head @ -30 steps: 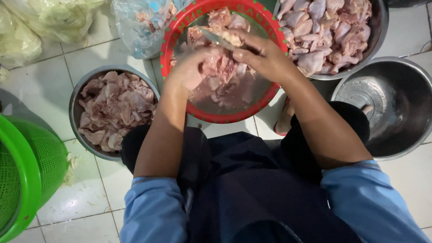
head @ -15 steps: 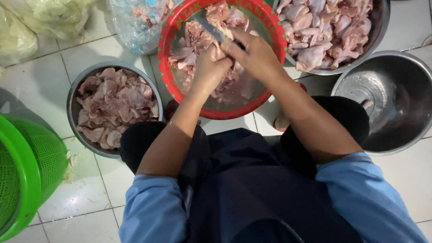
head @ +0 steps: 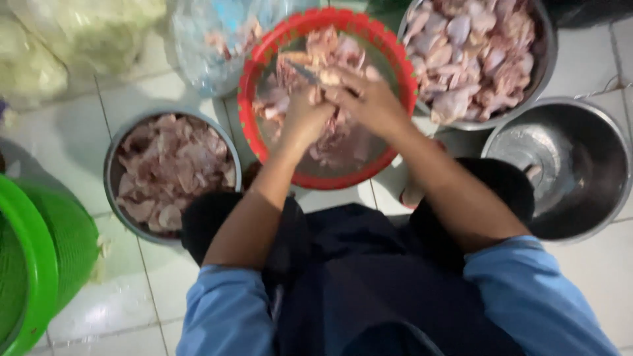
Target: Cutting and trimming raw chicken pieces into smaller portions using a knife on the floor
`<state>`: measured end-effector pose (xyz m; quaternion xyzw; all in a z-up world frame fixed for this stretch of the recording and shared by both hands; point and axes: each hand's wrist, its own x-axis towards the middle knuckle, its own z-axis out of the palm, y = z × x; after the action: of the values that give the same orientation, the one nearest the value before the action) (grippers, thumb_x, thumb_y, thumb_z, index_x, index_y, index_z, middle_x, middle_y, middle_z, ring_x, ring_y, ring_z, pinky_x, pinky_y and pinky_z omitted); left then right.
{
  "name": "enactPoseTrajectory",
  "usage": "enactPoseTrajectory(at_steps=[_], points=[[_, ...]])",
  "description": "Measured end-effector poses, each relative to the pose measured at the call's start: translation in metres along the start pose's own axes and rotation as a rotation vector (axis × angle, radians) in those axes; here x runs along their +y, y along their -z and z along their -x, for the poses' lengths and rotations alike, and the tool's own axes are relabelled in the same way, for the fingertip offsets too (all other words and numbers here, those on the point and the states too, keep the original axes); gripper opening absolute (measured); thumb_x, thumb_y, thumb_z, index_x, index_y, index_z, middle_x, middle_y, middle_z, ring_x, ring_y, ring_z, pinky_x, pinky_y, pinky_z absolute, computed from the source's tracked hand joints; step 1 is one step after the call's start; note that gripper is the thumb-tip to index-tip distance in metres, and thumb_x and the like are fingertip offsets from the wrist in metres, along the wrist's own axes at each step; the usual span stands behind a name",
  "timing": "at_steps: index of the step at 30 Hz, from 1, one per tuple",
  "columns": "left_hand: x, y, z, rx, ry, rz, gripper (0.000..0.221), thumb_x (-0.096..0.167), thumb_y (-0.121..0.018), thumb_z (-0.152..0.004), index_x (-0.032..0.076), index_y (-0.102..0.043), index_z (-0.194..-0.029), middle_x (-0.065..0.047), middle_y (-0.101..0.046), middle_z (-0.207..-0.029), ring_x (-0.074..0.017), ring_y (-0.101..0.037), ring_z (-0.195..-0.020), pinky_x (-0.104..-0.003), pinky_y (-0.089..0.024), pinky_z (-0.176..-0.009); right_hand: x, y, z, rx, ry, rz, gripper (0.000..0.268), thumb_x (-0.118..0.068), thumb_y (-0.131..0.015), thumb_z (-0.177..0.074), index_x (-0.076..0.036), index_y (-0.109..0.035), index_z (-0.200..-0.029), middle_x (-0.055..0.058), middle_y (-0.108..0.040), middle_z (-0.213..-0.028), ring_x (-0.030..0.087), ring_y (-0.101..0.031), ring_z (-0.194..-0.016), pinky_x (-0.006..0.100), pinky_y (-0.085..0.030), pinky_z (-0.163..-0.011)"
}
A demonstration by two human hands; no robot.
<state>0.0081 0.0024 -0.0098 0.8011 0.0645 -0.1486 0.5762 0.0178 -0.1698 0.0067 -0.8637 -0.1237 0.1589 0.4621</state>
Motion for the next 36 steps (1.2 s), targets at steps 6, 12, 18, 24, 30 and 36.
enactPoseTrajectory(at_steps=[6, 12, 18, 24, 30, 36], points=[[0.003, -0.003, -0.001, 0.063, -0.091, -0.168, 0.033, 0.013, -0.053, -0.081, 0.012, -0.072, -0.109, -0.011, -0.075, -0.082, -0.0281, -0.069, -0.071, -0.041, -0.048, -0.067, 0.003, -0.016, -0.014, 0.146, -0.080, 0.123, 0.059, -0.052, -0.053, -0.099, -0.017, -0.056, -0.147, 0.011, -0.061, -0.145, 0.029, -0.061, -0.130, 0.038, -0.045, -0.105], [-0.008, 0.004, -0.013, -0.039, -0.104, -0.343, 0.038, 0.020, -0.057, -0.088, 0.017, -0.066, -0.125, -0.017, -0.075, -0.093, -0.0387, -0.070, -0.082, -0.046, -0.045, -0.069, -0.002, -0.010, -0.014, 0.128, -0.088, 0.211, 0.057, -0.056, -0.048, -0.099, -0.021, -0.061, -0.142, 0.012, -0.067, -0.137, 0.036, -0.062, -0.125, 0.045, -0.044, -0.098], [0.005, 0.010, -0.006, -0.166, -0.009, -0.045, 0.044, 0.014, -0.055, -0.088, 0.014, -0.064, -0.132, -0.003, -0.076, -0.108, -0.0135, -0.067, -0.089, -0.027, -0.046, -0.078, 0.023, -0.014, -0.024, 0.177, -0.167, -0.018, 0.062, -0.057, -0.052, -0.094, -0.015, -0.065, -0.137, 0.007, -0.067, -0.140, 0.023, -0.059, -0.132, 0.035, -0.040, -0.109], [0.003, 0.017, -0.019, -0.375, 0.217, 0.216, 0.058, 0.024, -0.077, -0.082, 0.011, -0.057, -0.134, -0.006, -0.074, -0.117, -0.0206, -0.072, -0.108, -0.032, -0.057, -0.099, -0.001, 0.009, -0.012, -0.120, -0.205, 0.033, 0.068, -0.061, -0.025, -0.098, -0.026, -0.050, -0.151, 0.006, -0.038, -0.165, 0.034, -0.037, -0.149, 0.057, -0.037, -0.118], [0.017, 0.013, -0.022, -0.257, 0.252, 0.004, 0.047, 0.033, -0.068, -0.077, 0.016, -0.074, -0.121, -0.006, -0.077, -0.121, -0.0238, -0.070, -0.107, -0.034, -0.052, -0.089, 0.012, 0.018, -0.014, -0.282, -0.146, 0.045, 0.088, -0.072, -0.049, -0.082, -0.029, -0.037, -0.158, 0.008, -0.028, -0.170, 0.032, -0.027, -0.155, 0.054, -0.023, -0.123], [0.020, 0.004, -0.011, -0.148, 0.124, -0.009, 0.027, 0.039, -0.060, -0.091, 0.015, -0.070, -0.097, -0.002, -0.062, -0.079, -0.0157, -0.059, -0.078, -0.033, -0.038, -0.069, 0.012, -0.002, -0.014, -0.015, -0.166, -0.096, 0.075, -0.063, -0.057, -0.087, -0.026, -0.051, -0.152, 0.003, -0.045, -0.161, 0.025, -0.043, -0.149, 0.045, -0.036, -0.117]])
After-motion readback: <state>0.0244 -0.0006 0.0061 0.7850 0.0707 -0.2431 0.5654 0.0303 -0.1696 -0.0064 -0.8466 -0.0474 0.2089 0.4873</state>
